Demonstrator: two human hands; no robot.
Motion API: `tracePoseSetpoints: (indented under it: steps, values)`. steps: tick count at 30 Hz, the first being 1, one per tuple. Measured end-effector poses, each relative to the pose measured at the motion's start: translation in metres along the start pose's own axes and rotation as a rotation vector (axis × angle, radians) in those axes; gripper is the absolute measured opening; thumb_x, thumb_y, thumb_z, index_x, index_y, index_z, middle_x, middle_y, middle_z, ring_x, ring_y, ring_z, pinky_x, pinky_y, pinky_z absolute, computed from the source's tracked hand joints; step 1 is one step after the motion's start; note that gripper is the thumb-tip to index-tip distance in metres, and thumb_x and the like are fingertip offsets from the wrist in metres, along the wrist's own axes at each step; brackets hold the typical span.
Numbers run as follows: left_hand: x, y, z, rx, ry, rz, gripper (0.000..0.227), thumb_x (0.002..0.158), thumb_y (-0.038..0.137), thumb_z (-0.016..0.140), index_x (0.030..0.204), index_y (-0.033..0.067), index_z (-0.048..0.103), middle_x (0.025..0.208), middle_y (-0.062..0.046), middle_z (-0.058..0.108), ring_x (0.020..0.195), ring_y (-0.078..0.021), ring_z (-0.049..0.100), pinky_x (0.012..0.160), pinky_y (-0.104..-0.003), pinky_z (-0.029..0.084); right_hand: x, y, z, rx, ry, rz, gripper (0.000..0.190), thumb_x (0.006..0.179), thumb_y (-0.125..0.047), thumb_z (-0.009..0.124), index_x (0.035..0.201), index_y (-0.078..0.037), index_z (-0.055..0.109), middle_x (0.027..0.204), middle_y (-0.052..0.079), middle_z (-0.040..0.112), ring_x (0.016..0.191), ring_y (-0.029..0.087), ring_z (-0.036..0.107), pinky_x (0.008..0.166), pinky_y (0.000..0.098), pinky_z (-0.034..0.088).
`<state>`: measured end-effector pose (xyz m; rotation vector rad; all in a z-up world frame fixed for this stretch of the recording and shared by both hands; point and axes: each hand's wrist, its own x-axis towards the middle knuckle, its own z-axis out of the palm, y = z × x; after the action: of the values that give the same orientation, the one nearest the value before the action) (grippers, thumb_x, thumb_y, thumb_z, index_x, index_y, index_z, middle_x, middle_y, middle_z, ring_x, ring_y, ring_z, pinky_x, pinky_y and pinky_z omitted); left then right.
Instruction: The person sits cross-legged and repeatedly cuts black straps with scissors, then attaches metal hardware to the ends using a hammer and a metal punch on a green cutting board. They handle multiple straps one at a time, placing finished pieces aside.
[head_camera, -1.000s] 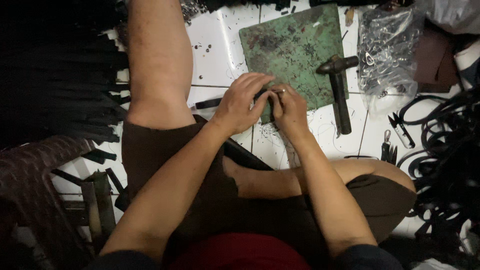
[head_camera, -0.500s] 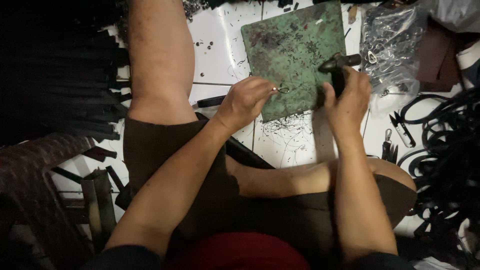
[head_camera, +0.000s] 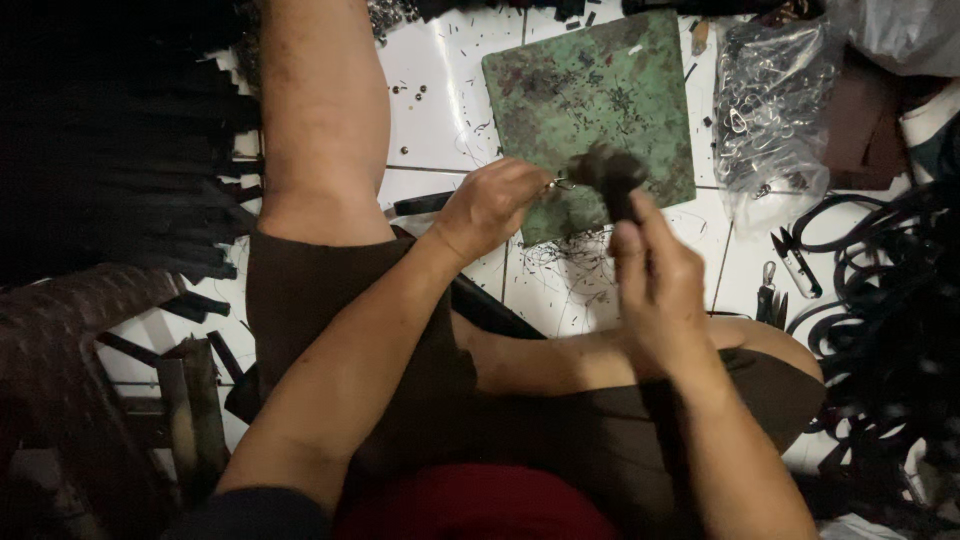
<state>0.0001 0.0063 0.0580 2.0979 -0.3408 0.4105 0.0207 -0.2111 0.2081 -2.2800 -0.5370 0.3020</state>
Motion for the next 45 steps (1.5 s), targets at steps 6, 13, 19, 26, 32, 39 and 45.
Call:
tracePoseSetpoints:
  steps: [6,13,19,26,32,39,45]
  values:
    - [-0.004,-0.007,0.006,0.111,-0.040,0.000,0.018,0.088,-0.002,0.070,0.104,0.0072,0.071,0.092,-0.010,0.069,0.092,-0.0318,0.071,0.082,-0.042,0.060,0.017,-0.039,0.008,-0.009,0.031,-0.281,0.030,0.108,-0.005,0.051,0.130,0.011,0.063,0.080,0.029,0.068,0.065,0.046,0.068,0.052,0.0557,0.051]
    - [-0.015,-0.029,0.022,0.087,-0.041,-0.015,0.021,0.090,-0.004,0.067,0.107,0.0081,0.070,0.095,-0.010,0.070,0.095,-0.0324,0.071,0.083,-0.042,0.059,-0.011,0.013,0.007,0.014,0.177,-0.284,0.019,0.105,-0.005,0.053,0.105,0.000,0.072,0.071,0.005,0.069,0.058,0.026,0.066,0.055,0.0376,0.053]
    - [-0.021,-0.022,0.009,0.127,-0.101,-0.024,0.016,0.094,0.002,0.065,0.108,0.0087,0.071,0.096,-0.011,0.070,0.095,-0.0328,0.071,0.084,-0.042,0.059,0.009,0.052,0.020,-0.241,-0.113,-0.061,0.035,0.108,-0.020,0.056,0.139,-0.005,0.062,0.101,0.029,0.074,0.095,0.049,0.070,0.077,0.0656,0.053]
    - [-0.009,-0.024,0.023,0.235,-0.085,-0.021,0.011,0.095,0.006,0.067,0.103,0.0114,0.072,0.095,-0.007,0.069,0.097,-0.0283,0.068,0.085,-0.039,0.056,0.043,0.120,0.013,-0.562,0.077,0.027,0.038,0.114,-0.027,0.053,0.147,-0.010,0.061,0.095,0.022,0.067,0.089,0.047,0.070,0.074,0.0617,0.057]
    - [-0.015,-0.034,0.033,0.379,-0.050,-0.059,0.006,0.097,0.018,0.067,0.095,0.0169,0.073,0.094,-0.004,0.062,0.096,-0.0287,0.063,0.079,-0.040,0.051,0.043,0.100,0.056,-0.529,0.198,-0.133,0.025,0.109,-0.033,0.062,0.120,-0.017,0.078,0.099,0.011,0.067,0.093,0.034,0.064,0.080,0.0445,0.052]
    - [-0.016,-0.030,0.036,0.335,-0.126,-0.153,0.007,0.097,0.018,0.062,0.098,0.0152,0.068,0.096,-0.008,0.059,0.093,-0.0331,0.063,0.079,-0.042,0.051,0.029,0.059,0.087,-0.185,0.012,-0.057,0.018,0.100,-0.021,0.065,0.108,-0.012,0.078,0.093,0.015,0.077,0.089,0.041,0.072,0.076,0.0517,0.058]
    - [-0.019,-0.027,0.033,0.233,-0.157,-0.518,0.028,0.089,0.021,0.076,0.107,0.0044,0.063,0.093,-0.015,0.060,0.089,-0.0434,0.066,0.078,-0.052,0.054,0.009,0.090,0.093,-0.257,-0.214,0.142,0.023,0.097,-0.024,0.061,0.111,-0.015,0.078,0.088,0.015,0.077,0.088,0.044,0.073,0.078,0.0589,0.056]
